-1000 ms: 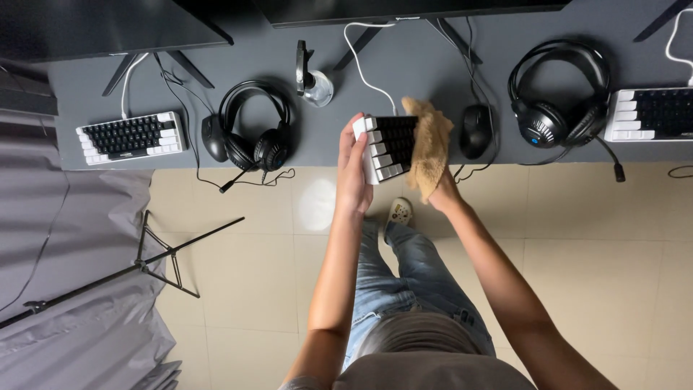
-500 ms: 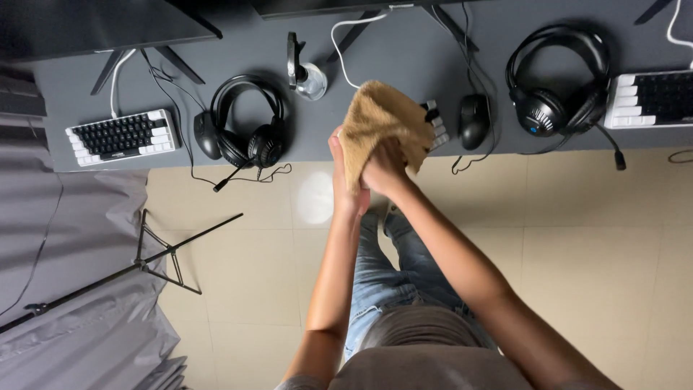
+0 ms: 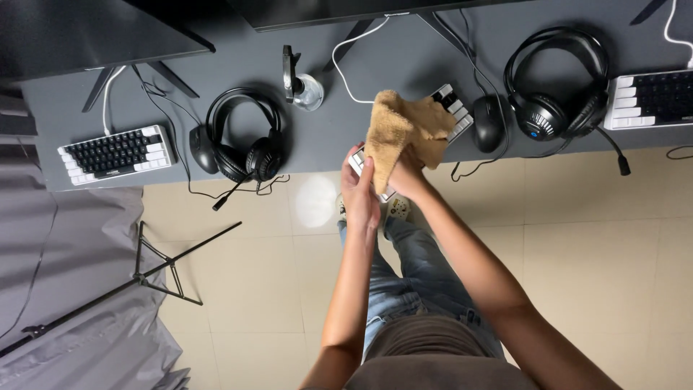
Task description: The person cleans a pair of headphones, a keyboard, and a mouse on a desk using a cloth. They wipe the headphones first, then the keyboard, and finally the mouse, placing each item back on the desk after cleaning.
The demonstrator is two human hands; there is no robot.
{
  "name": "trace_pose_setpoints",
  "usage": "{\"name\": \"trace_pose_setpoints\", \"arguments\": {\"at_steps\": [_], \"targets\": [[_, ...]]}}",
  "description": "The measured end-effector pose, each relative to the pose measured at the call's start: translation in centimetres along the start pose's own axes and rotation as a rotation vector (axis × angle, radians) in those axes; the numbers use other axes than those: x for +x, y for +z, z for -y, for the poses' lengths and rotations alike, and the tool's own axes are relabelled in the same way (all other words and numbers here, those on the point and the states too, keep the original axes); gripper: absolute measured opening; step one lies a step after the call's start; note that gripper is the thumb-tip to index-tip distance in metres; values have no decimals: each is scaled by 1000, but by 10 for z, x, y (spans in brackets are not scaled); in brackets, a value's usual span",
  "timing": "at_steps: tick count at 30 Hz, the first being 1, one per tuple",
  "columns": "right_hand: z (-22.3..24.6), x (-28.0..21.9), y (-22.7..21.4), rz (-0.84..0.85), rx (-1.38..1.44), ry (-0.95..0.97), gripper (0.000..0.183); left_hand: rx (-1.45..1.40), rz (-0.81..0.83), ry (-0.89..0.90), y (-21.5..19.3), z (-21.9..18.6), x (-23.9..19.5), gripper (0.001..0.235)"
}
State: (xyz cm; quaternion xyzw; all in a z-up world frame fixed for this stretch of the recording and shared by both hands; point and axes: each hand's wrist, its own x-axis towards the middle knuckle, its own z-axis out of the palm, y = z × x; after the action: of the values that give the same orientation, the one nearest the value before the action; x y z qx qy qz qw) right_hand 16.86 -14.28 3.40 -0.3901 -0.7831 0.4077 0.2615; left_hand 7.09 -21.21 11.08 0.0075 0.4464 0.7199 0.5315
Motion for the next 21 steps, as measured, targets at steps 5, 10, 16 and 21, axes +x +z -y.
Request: {"name": "trace_pose_setpoints", "arguments": {"at_steps": [5, 10, 16, 21], "targets": [[-78, -23, -27, -161, 763, 585, 16, 85, 5, 5, -19, 19, 6, 48], [-43, -57, -93, -202, 781, 374, 41, 191, 4, 88, -13, 6, 2, 50], [60, -48, -88, 50, 346, 75, 68, 317, 26, 123, -4, -1, -6, 47], [66, -29, -12, 118, 52, 117, 71, 538, 178, 292, -3, -8, -6, 49]]}}
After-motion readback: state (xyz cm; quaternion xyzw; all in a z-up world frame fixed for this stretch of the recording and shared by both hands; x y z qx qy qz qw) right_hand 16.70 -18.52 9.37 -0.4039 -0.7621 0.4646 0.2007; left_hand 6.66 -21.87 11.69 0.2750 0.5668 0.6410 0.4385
